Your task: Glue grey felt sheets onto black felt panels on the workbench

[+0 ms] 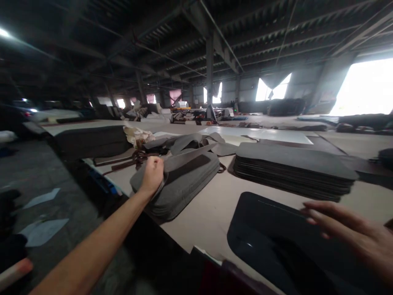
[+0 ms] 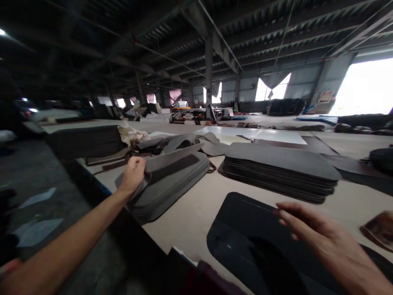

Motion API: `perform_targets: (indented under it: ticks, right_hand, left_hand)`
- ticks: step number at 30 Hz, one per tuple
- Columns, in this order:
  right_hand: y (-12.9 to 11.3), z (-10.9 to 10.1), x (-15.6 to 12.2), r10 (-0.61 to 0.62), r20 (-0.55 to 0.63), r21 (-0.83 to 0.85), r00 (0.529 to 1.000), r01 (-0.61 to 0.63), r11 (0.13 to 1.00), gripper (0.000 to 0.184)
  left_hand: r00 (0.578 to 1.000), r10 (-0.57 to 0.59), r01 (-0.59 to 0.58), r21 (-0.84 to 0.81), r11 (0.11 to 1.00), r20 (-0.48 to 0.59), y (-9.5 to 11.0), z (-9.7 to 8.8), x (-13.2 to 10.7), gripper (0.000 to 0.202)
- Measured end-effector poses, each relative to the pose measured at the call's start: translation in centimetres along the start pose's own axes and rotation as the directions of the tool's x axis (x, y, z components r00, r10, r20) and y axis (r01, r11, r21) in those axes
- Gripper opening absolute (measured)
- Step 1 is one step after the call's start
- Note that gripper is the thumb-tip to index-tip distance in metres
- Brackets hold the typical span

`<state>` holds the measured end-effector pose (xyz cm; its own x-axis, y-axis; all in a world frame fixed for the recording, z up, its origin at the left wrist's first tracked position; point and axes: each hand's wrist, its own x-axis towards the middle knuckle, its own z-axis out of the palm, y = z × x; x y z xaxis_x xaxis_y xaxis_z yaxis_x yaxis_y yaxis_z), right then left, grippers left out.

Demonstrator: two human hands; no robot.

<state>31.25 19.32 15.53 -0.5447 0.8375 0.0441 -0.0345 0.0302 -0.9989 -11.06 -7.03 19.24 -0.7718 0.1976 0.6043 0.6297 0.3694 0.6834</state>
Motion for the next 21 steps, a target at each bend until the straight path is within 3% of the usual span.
perform_targets:
  ticks: [2, 6, 9, 12, 14, 17, 21]
  right_hand:
    - [-0.1, 3.9, 1.1, 0.042, 0.085, -0.074, 0.996, -0.036, 0.997, 0.034]
    - [0.9, 10.6, 3.4, 0.227, 0.340, 0.180, 0.912, -0.300, 0.937, 0.042]
    - [1.9, 12.9, 5.4, 0.337, 0.426, 0.290, 0.840, -0.479, 0.828, 0.047]
    - [2.5, 13.9, 7.1, 0.337, 0.490, 0.352, 0.804, -0.536, 0.767, 0.050]
    - [2.5, 14.6, 7.9, 0.325, 0.509, 0.367, 0.797, -0.542, 0.756, 0.048]
    - [2.4, 16.4, 9.0, 0.313, 0.476, 0.312, 0.822, -0.491, 0.814, 0.042]
    - [2.2, 19.4, 10.5, 0.284, 0.377, 0.238, 0.882, -0.388, 0.890, 0.014]
  left_hand:
    - [0.999, 0.045, -0.045, -0.049, 0.998, 0.007, 1.2, -1.3, -1.3, 0.016]
    - [0.979, 0.168, -0.149, -0.158, 0.976, 0.117, 2.7, -3.8, -5.4, 0.024]
    - [0.914, 0.300, -0.223, -0.281, 0.933, 0.274, 2.6, -5.1, -8.3, 0.026]
    - [0.866, 0.355, -0.226, -0.359, 0.906, 0.352, 2.0, -5.9, -10.3, 0.026]
    - [0.868, 0.347, -0.210, -0.372, 0.904, 0.354, 1.5, -6.1, -11.1, 0.026]
    - [0.892, 0.284, -0.167, -0.327, 0.930, 0.352, 0.8, -5.9, -11.7, 0.025]
    - [0.929, 0.118, -0.049, -0.200, 0.979, 0.350, -0.4, -5.4, -12.1, 0.024]
